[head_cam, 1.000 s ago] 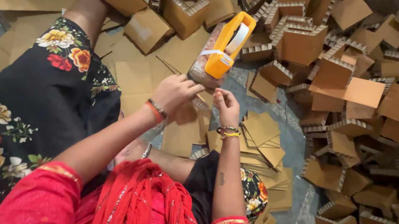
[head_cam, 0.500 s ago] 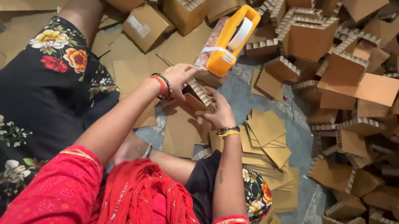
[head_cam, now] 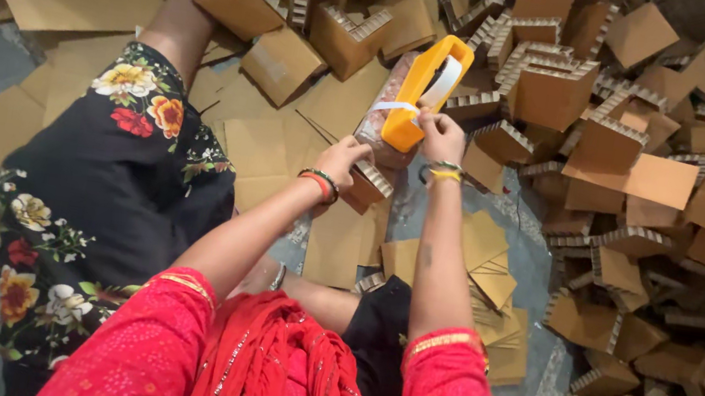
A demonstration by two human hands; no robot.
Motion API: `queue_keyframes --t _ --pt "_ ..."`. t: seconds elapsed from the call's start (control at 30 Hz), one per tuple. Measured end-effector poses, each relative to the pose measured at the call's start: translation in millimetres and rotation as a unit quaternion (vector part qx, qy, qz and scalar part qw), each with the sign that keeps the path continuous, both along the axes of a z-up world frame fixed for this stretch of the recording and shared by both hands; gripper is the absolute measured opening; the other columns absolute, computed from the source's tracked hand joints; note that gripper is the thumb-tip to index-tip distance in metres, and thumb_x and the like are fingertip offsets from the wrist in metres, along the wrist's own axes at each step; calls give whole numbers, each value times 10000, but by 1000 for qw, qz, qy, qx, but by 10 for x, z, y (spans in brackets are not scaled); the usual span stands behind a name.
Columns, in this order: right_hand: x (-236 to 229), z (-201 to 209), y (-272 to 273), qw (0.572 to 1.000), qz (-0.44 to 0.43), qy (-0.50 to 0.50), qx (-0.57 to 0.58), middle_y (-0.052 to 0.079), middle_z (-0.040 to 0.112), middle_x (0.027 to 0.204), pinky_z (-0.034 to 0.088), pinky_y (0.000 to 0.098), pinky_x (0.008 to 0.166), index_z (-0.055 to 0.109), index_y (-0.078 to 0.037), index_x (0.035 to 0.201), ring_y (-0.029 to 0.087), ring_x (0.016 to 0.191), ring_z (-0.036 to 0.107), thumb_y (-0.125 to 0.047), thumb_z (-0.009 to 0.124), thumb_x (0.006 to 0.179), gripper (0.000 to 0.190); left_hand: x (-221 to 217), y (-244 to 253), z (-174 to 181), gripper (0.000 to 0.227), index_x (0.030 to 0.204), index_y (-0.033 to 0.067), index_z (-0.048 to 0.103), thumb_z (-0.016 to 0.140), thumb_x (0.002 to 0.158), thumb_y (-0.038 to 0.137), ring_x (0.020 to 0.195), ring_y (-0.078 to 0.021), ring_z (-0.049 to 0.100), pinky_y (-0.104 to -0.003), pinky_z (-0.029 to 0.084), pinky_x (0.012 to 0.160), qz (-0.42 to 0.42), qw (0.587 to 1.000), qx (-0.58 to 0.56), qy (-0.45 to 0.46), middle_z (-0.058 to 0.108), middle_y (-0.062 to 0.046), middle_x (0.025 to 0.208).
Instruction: The person sits on the floor surrounded by cardboard pieces and assembles small boxes. They fold the cardboard flaps and use a handheld tape dispenser to seal the edges, repeating the process for multiple units.
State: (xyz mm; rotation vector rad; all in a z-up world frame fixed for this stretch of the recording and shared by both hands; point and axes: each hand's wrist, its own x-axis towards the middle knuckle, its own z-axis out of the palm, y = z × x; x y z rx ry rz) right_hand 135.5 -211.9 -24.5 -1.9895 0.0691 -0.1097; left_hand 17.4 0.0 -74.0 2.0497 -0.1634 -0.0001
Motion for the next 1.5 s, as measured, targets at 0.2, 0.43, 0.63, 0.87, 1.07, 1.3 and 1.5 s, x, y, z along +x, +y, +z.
queue_keyframes --t 0.2,0.43,0.63,0.87,1.07,1.3,1.5 --pt "-536 85 237 991 -49 -50 117 -69 472 659 301 266 497 575 -82 758 59 559 385 -349 701 1019 394 19 -147 123 523 1035 169 710 629 615 -132 1083 -338 650 -404 536 912 -9 995 -24 -95 677 -92 1077" --pt "-1792 -336 589 995 -97 4 38 -56 606 725 423 236 633 705 -40 823 53 688 492 -360 721 963 349 497 -291 39 477 1029 199 786 733 608 -18 986 -360 690 -417 554 885 37 999 25 -1 732 -157 1016" --pt "-1562 -855 474 988 -130 66 45 -52 667 758 423 250 584 778 -26 916 53 663 516 -374 759 924 349 552 -352 -82 450 1007 189 784 758 594 11 982 -343 708 -394 566 883 61 998 -22 17 741 -146 1024" --pt "-1345 -892 439 954 -204 159 -154 129 771 747 561 389 668 835 -13 891 217 687 711 -548 777 819 543 474 -264 8 436 876 115 731 879 472 48 959 -352 696 -390 554 869 28 995 -77 51 718 -172 969" --pt "-1350 -810 349 874 -197 189 -402 205 732 867 563 514 724 820 -86 974 407 838 708 -639 731 852 574 504 -405 -344 377 941 111 685 684 617 -82 1054 -381 644 -435 526 926 41 997 -36 -51 696 -161 1016" --pt "-906 -109 65 996 40 6 -75 98 767 1019 550 304 816 777 -40 1117 174 904 704 -349 783 903 376 438 -536 -398 396 1041 98 575 656 702 -90 1079 -400 605 -485 507 950 44 998 48 -24 635 -168 1082" --pt "-530 -30 214 976 70 136 -154 125 793 924 530 289 696 823 8 1079 133 787 667 -222 794 918 281 317 -516 -217 438 1070 39 503 624 670 -96 1045 -441 570 -508 492 881 90 992 33 -85 595 -218 1075"
